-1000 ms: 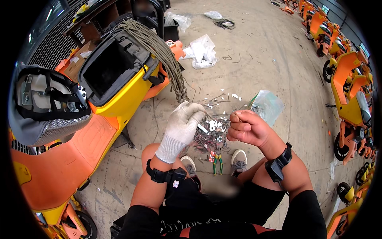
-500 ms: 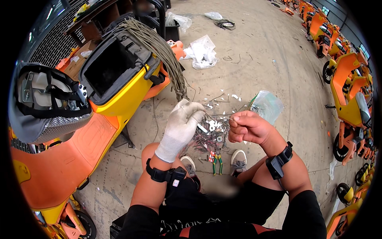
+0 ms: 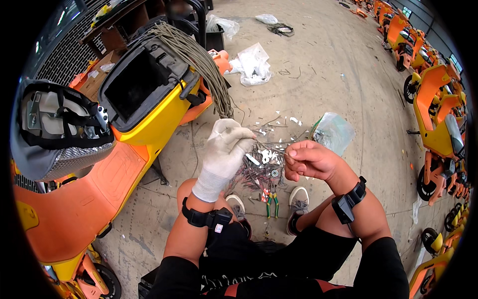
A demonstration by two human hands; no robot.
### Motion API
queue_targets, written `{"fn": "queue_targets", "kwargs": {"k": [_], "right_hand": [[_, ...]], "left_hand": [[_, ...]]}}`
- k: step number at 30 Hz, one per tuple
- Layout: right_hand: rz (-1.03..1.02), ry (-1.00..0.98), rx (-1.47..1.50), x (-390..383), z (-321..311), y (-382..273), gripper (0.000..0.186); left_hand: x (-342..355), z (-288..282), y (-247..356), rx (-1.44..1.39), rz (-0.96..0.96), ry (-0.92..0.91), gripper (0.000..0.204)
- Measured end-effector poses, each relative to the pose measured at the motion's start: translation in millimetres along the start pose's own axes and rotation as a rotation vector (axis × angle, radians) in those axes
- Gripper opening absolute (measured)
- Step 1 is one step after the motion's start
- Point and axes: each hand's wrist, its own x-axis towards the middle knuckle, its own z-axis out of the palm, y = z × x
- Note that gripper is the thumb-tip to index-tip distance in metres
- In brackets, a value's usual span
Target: The person strips insulation from the ends of wires on a scooter harness and attaches metal connectors using pliers and by hand.
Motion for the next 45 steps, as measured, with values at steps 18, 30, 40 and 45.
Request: {"fn": "queue_targets", "kwargs": {"k": [18, 30, 40, 45], "right_hand": [[0.065, -0.049, -0.067, -4.2, -8.4, 3.4, 0.022], [0.160, -0.231, -0.057, -3.5, -1.7, 7.7, 0.020], [0.170, -0.325, -0.122, 0.1, 2.4, 10.0, 0.025], [0.150, -0.272, -0.158, 0.7, 3.3, 7.6, 0.024]], "left_hand": [[5.1, -9.8, -6.0, 0.129, 0.394, 0.047, 0.026], [5.3, -9.3, -5.9, 0.111, 0.467, 0.036, 0.027], [4.8, -6.6, -6.2, 0.066, 0.455, 0.047, 0.025], [3.5, -7.1, -6.3, 0.061, 0.353, 0.009, 0.021]]}}
